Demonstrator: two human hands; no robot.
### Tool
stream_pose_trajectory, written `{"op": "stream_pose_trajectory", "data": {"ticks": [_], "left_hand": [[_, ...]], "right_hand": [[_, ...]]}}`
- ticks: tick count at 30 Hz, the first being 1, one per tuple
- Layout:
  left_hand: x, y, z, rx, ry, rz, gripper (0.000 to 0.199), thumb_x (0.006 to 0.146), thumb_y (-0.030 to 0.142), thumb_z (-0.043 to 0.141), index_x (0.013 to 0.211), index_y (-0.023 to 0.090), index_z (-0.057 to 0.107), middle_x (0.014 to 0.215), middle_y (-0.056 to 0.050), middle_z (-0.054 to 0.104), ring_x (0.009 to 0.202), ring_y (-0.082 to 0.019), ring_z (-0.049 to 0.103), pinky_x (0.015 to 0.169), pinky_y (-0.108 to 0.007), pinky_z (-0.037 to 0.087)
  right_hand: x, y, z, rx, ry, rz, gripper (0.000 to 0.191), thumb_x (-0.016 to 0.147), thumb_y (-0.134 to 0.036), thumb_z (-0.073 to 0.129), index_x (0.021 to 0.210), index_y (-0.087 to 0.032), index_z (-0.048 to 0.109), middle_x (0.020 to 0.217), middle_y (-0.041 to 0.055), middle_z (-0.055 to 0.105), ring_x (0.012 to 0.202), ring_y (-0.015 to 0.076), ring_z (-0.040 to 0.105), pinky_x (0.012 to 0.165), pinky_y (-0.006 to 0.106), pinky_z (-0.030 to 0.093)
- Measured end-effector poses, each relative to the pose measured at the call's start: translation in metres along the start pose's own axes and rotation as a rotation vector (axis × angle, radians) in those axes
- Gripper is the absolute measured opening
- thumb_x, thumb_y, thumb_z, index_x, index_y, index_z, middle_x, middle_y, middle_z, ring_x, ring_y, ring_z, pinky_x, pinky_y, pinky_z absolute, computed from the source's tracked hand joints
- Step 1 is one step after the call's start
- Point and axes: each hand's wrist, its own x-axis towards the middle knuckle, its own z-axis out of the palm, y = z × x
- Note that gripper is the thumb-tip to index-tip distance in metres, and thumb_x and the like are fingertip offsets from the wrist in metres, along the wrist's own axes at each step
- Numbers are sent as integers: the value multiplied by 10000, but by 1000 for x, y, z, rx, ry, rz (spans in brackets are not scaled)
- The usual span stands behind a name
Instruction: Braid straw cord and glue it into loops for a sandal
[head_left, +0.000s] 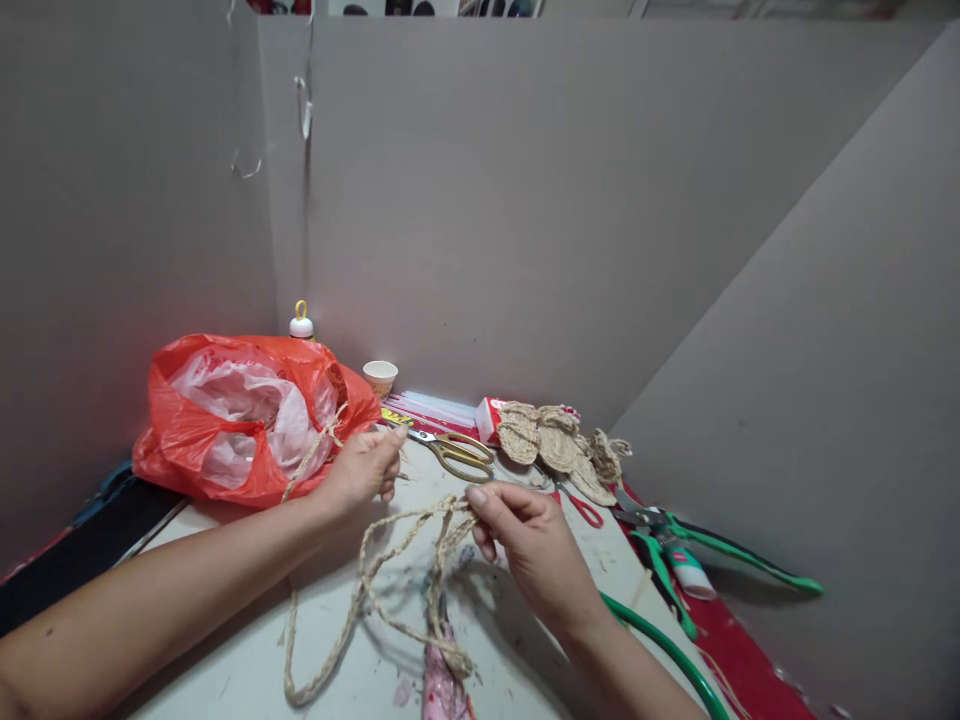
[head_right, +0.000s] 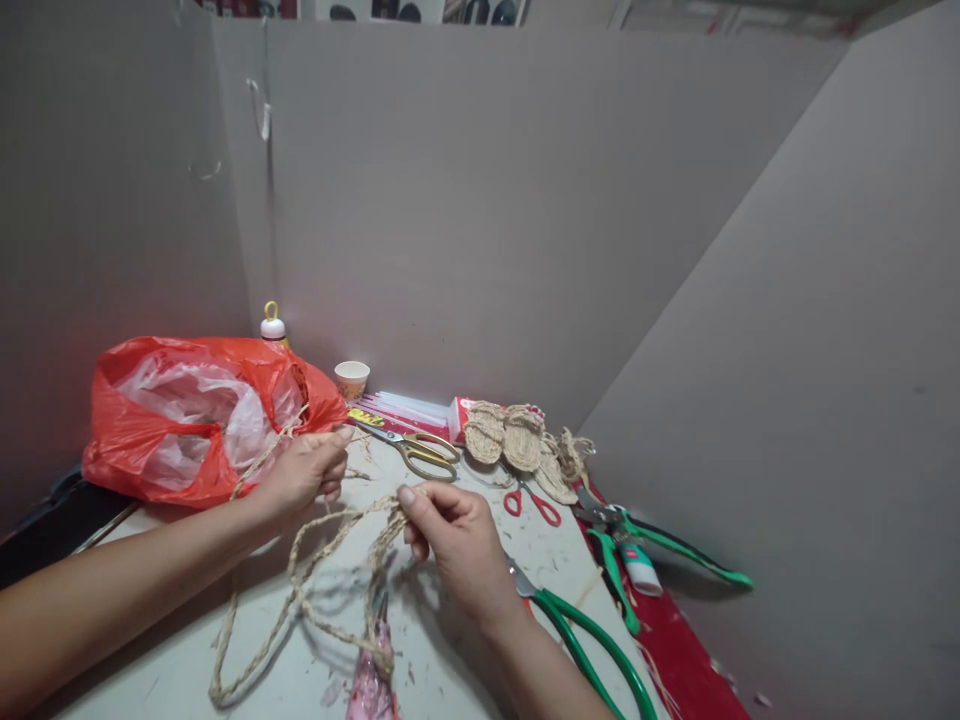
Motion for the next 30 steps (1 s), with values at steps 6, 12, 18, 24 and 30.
{"op": "stream_pose_trajectory", "data": {"ticks": [6, 12, 18, 24, 30], "left_hand": [[-33, 46, 17, 130, 165, 349, 255, 692, 294, 743, 881, 190, 607, 706, 30, 592, 557, -74, 513, 513, -189, 427], [-57, 12, 48, 28, -276, -276, 369, 738, 483, 658, 784, 117, 670, 654, -43, 629, 467, -85, 529, 476, -226, 438], [-40, -17, 42, -182, -52, -178, 299, 702, 385, 737, 741, 97, 667, 685, -23, 611, 532, -57, 520, 514, -178, 431], [-30, -2, 31, -120, 34, -63, 273, 699, 363, 741, 716, 113, 633, 648, 3, 581, 536, -67, 519, 513, -187, 444], [-29, 3, 28, -31, -23, -5, 287, 722, 397, 711, 723, 125, 619, 628, 17, 542, 546, -73, 491, 527, -205, 431]], "right_hand": [[12, 1, -3, 466, 419, 123, 292, 593, -359, 815, 630, -164, 600, 507, -35, 576, 417, 59, 465, 383, 152, 369], [5, -1, 6, 656, 462, 149, 301, 552, -354, 835, 642, -183, 604, 537, -36, 603, 446, 66, 500, 399, 143, 422], [-9, -2, 26, 590, 325, 131, 256, 656, -375, 783, 655, -165, 637, 568, -31, 593, 479, 61, 491, 462, 150, 426], [-11, -2, 27, 484, 178, 172, 238, 707, -393, 734, 696, -165, 668, 628, -11, 599, 507, 81, 483, 447, 168, 397], [-11, 1, 27, 360, 89, 179, 266, 717, -408, 730, 711, -142, 715, 672, 27, 643, 537, 92, 507, 476, 185, 421]]}}
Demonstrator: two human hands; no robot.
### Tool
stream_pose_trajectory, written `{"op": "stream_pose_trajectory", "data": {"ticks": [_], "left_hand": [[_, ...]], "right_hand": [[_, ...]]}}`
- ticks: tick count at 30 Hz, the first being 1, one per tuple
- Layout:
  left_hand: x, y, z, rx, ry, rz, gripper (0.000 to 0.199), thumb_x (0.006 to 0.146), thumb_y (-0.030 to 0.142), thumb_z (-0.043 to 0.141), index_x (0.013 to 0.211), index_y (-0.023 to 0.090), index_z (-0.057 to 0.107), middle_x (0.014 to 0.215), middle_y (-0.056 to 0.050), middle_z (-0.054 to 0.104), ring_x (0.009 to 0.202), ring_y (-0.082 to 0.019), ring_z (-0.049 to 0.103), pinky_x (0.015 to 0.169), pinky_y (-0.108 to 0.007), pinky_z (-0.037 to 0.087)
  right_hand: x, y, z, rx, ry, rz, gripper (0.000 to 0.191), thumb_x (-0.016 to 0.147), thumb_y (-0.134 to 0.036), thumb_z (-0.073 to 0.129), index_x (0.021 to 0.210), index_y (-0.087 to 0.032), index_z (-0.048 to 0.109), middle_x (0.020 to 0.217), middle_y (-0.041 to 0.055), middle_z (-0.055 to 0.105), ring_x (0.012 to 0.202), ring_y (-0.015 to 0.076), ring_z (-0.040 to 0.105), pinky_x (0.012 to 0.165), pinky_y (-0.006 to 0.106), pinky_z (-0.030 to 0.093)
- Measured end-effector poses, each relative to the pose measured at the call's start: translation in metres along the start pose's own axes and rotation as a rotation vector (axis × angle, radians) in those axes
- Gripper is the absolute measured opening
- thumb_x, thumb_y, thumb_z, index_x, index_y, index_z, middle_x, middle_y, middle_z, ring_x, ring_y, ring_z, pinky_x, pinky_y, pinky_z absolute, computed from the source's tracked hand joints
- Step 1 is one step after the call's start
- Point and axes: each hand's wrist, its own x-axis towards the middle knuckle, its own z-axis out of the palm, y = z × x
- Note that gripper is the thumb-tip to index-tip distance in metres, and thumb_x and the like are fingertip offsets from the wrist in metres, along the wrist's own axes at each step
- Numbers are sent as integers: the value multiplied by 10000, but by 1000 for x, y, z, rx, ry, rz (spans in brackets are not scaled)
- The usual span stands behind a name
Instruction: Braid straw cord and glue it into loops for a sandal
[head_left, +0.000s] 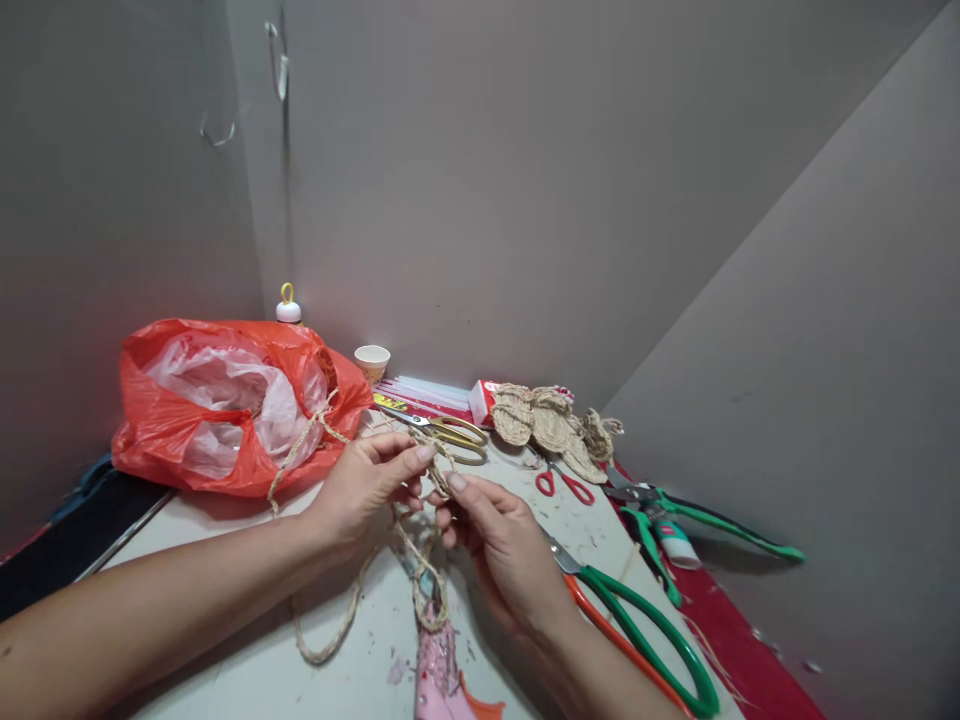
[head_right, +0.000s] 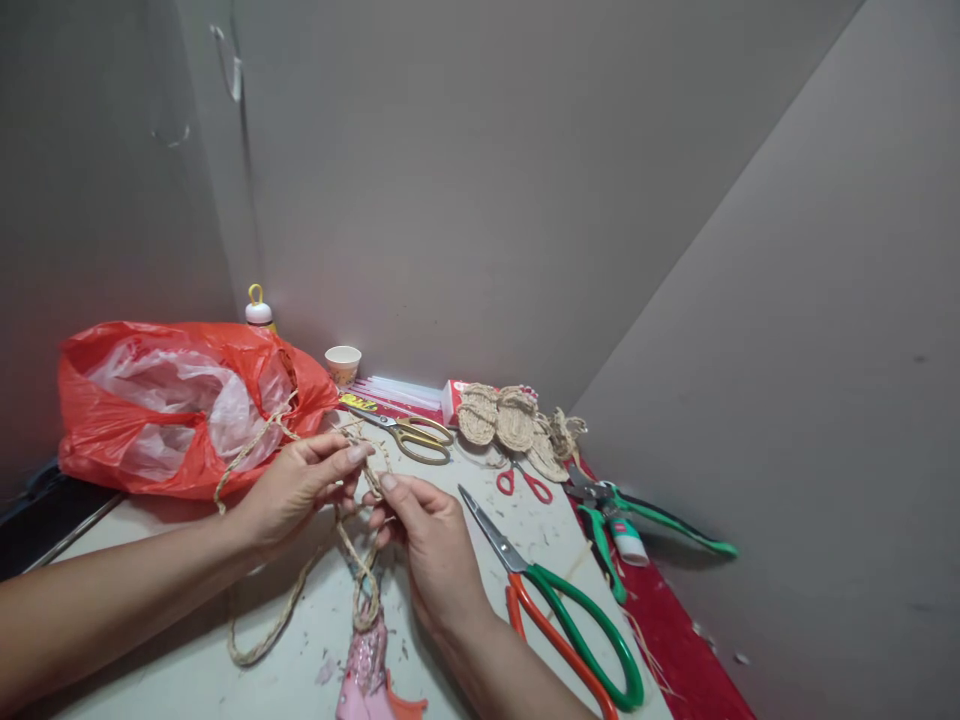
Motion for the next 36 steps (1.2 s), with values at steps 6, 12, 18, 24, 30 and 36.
{"op": "stream_pose_trajectory", "data": {"ticks": [6, 12, 18, 24, 30, 36], "left_hand": [[-2, -3, 3, -1, 35, 30, 320, 705, 421, 717, 813, 131, 637, 673, 21, 528, 539, -64, 443, 522, -213, 427], [-2, -15, 4, 9, -43, -20, 279, 675, 316, 761, 848, 131, 644, 688, 1, 603, 600, -97, 525, 565, -225, 411], [0, -14, 1, 34, -8, -23, 232, 672, 303, 759, 712, 113, 632, 633, 2, 587, 556, -88, 507, 565, -233, 410], [4, -7, -3, -105, -69, -106, 214, 695, 283, 747, 734, 137, 595, 639, 22, 561, 557, -76, 514, 567, -220, 429], [6, -8, -7, -163, -107, -154, 174, 725, 245, 723, 758, 132, 594, 641, 17, 559, 570, -74, 526, 564, -206, 441], [6, -6, -8, -190, -133, -168, 131, 755, 205, 687, 828, 121, 619, 698, -5, 580, 608, -79, 544, 564, -201, 458]], "right_hand": [[2, -1, 1, 99, 61, -6, 270, 656, -402, 778, 744, -153, 720, 610, -2, 636, 504, 73, 509, 467, 164, 429], [2, -1, 1, 168, 57, -16, 235, 666, -340, 788, 774, -161, 680, 606, -13, 635, 518, 73, 547, 458, 144, 448], [2, -1, 0, 164, 25, 8, 241, 673, -362, 779, 752, -166, 663, 629, -9, 640, 546, 88, 574, 470, 156, 462], [1, -3, 2, 162, 71, -34, 237, 643, -329, 800, 766, -177, 665, 634, -35, 587, 541, 69, 509, 488, 158, 455], [1, -2, 2, 102, 70, -91, 217, 674, -317, 780, 779, -182, 646, 673, -33, 585, 550, 69, 505, 500, 168, 458], [3, 1, -1, 57, 57, -117, 208, 692, -318, 767, 796, -180, 650, 692, -23, 587, 573, 79, 522, 506, 176, 458]]}}
